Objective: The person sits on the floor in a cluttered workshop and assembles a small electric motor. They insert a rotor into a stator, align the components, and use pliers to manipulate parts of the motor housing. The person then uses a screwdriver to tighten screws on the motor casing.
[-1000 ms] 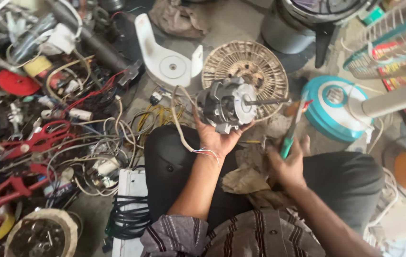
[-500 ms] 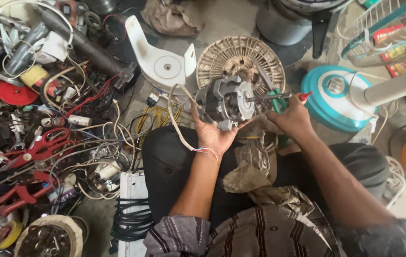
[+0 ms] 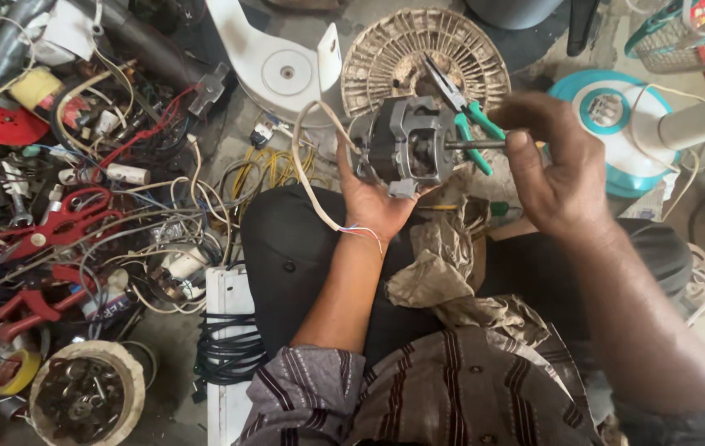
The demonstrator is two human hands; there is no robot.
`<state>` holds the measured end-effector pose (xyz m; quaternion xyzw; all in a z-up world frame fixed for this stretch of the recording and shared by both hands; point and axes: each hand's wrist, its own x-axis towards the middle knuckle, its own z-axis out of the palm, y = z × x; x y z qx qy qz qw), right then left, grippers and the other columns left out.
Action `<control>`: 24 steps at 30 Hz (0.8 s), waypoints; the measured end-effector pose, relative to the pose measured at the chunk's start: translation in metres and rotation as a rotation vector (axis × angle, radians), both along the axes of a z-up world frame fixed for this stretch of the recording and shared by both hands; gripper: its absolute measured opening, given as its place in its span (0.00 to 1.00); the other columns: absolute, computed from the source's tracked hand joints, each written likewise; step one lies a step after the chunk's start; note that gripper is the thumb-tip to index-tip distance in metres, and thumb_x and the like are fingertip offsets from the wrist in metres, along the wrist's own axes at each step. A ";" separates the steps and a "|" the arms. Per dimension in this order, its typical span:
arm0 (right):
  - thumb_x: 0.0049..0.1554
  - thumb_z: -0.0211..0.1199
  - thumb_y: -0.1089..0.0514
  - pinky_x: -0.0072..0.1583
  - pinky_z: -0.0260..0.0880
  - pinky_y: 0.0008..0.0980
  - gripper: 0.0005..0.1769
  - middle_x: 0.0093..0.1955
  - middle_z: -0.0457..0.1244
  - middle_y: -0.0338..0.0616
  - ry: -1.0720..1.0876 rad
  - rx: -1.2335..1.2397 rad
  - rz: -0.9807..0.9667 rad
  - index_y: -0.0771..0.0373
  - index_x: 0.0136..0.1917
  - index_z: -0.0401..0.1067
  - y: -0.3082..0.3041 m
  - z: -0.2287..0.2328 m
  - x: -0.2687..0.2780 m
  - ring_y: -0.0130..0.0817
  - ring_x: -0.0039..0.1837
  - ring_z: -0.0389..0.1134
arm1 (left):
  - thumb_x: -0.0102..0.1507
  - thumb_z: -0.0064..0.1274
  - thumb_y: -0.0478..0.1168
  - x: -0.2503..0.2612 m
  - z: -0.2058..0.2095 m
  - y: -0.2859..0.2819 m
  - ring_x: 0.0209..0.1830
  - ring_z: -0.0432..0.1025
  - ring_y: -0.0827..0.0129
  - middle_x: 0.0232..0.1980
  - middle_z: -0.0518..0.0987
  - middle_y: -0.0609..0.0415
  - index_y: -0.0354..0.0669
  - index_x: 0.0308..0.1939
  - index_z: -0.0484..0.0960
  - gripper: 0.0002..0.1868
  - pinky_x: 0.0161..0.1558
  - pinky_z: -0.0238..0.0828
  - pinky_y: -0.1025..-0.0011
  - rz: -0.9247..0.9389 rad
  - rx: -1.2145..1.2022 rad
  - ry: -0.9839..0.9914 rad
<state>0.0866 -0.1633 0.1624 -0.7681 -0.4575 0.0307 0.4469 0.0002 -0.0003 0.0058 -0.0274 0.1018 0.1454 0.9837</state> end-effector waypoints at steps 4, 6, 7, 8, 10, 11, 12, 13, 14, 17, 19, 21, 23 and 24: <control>0.66 0.64 0.67 0.61 0.70 0.39 0.06 0.57 0.69 0.49 -0.483 -0.255 0.024 0.66 0.57 0.73 -0.008 0.014 0.004 0.48 0.59 0.71 | 0.63 0.47 0.73 0.000 -0.008 -0.002 0.60 0.74 0.52 0.60 0.80 0.53 0.52 0.64 0.78 0.38 0.60 0.68 0.39 -0.003 0.017 0.004; 0.62 0.66 0.67 0.60 0.69 0.44 0.07 0.54 0.68 0.50 -0.600 -0.274 0.093 0.66 0.54 0.73 -0.011 0.016 0.004 0.51 0.57 0.70 | 0.67 0.47 0.72 0.001 -0.010 -0.004 0.62 0.73 0.54 0.62 0.80 0.55 0.51 0.66 0.78 0.37 0.65 0.68 0.43 0.009 0.023 -0.027; 0.60 0.67 0.67 0.59 0.68 0.45 0.09 0.53 0.68 0.50 -0.619 -0.282 0.114 0.66 0.54 0.73 -0.012 0.015 0.004 0.51 0.56 0.69 | 0.66 0.48 0.72 0.001 -0.010 -0.004 0.61 0.74 0.54 0.61 0.80 0.55 0.50 0.65 0.79 0.37 0.65 0.69 0.44 0.012 0.022 -0.002; 0.58 0.68 0.68 0.58 0.68 0.46 0.10 0.52 0.68 0.50 -0.637 -0.289 0.133 0.66 0.54 0.72 -0.013 0.014 0.004 0.50 0.54 0.69 | 0.65 0.48 0.73 0.001 -0.009 -0.003 0.61 0.74 0.55 0.60 0.81 0.54 0.50 0.65 0.79 0.38 0.65 0.69 0.44 0.013 0.023 0.022; 0.60 0.69 0.67 0.58 0.68 0.45 0.12 0.53 0.68 0.49 -0.644 -0.250 0.092 0.64 0.56 0.72 -0.018 0.010 0.002 0.49 0.55 0.68 | 0.63 0.48 0.73 0.000 -0.005 -0.002 0.59 0.74 0.55 0.59 0.81 0.54 0.50 0.63 0.80 0.38 0.62 0.69 0.44 0.006 0.037 0.038; 0.61 0.70 0.67 0.59 0.67 0.44 0.12 0.53 0.68 0.48 -0.646 -0.228 0.076 0.63 0.56 0.71 -0.020 0.006 0.001 0.48 0.55 0.68 | 0.63 0.48 0.73 -0.001 -0.002 -0.001 0.58 0.75 0.55 0.58 0.81 0.55 0.51 0.63 0.79 0.38 0.60 0.70 0.42 -0.002 0.051 0.031; 0.62 0.70 0.68 0.59 0.68 0.43 0.12 0.54 0.68 0.47 -0.621 -0.228 0.035 0.63 0.57 0.71 -0.022 0.002 0.000 0.48 0.56 0.68 | 0.62 0.48 0.73 -0.001 0.000 -0.002 0.57 0.75 0.55 0.58 0.81 0.55 0.52 0.62 0.79 0.38 0.58 0.70 0.41 -0.017 0.064 0.021; 0.63 0.69 0.68 0.59 0.68 0.42 0.11 0.54 0.68 0.47 -0.597 -0.227 -0.005 0.63 0.57 0.72 -0.024 -0.003 -0.001 0.48 0.56 0.68 | 0.61 0.48 0.74 -0.001 0.001 -0.002 0.56 0.75 0.55 0.57 0.81 0.54 0.52 0.61 0.80 0.38 0.57 0.70 0.41 -0.017 0.071 0.021; 0.64 0.69 0.69 0.60 0.68 0.41 0.10 0.55 0.68 0.47 -0.572 -0.226 -0.045 0.64 0.57 0.72 -0.026 -0.008 -0.001 0.47 0.57 0.68 | 0.60 0.48 0.74 -0.001 0.002 -0.001 0.55 0.76 0.54 0.56 0.81 0.53 0.52 0.61 0.80 0.39 0.55 0.70 0.41 -0.017 0.079 0.021; 0.65 0.67 0.70 0.59 0.67 0.41 0.10 0.54 0.68 0.46 -0.594 -0.214 -0.052 0.63 0.57 0.73 -0.031 -0.016 0.001 0.46 0.56 0.68 | 0.61 0.48 0.75 -0.001 0.003 0.000 0.57 0.75 0.54 0.57 0.81 0.53 0.50 0.62 0.79 0.40 0.58 0.70 0.42 -0.014 0.081 0.025; 0.64 0.65 0.67 0.58 0.66 0.45 0.07 0.51 0.67 0.48 -0.638 -0.208 -0.078 0.63 0.56 0.73 -0.035 -0.021 0.003 0.49 0.54 0.67 | 0.62 0.48 0.74 -0.001 0.002 0.000 0.58 0.74 0.55 0.59 0.80 0.53 0.50 0.63 0.79 0.40 0.60 0.70 0.42 -0.020 0.079 0.034; 0.68 0.62 0.62 0.56 0.65 0.45 0.02 0.48 0.67 0.48 -0.570 -0.220 -0.117 0.62 0.52 0.72 -0.038 -0.029 0.008 0.50 0.51 0.66 | 0.61 0.47 0.74 -0.001 0.003 0.000 0.58 0.74 0.55 0.59 0.80 0.54 0.51 0.63 0.79 0.39 0.59 0.70 0.42 -0.034 0.077 0.045; 0.73 0.57 0.56 0.53 0.65 0.43 0.13 0.44 0.66 0.48 -0.353 -0.249 -0.181 0.62 0.47 0.71 -0.039 -0.036 0.012 0.49 0.47 0.66 | 0.62 0.47 0.74 0.000 0.005 0.001 0.58 0.74 0.55 0.59 0.80 0.54 0.52 0.63 0.79 0.38 0.58 0.69 0.41 -0.038 0.077 0.021; 0.75 0.55 0.53 0.52 0.65 0.42 0.18 0.42 0.66 0.48 -0.228 -0.261 -0.222 0.62 0.45 0.71 -0.040 -0.038 0.012 0.49 0.46 0.66 | 0.63 0.47 0.74 -0.001 0.005 0.001 0.58 0.74 0.55 0.59 0.80 0.54 0.52 0.62 0.79 0.37 0.57 0.68 0.40 -0.039 0.075 0.010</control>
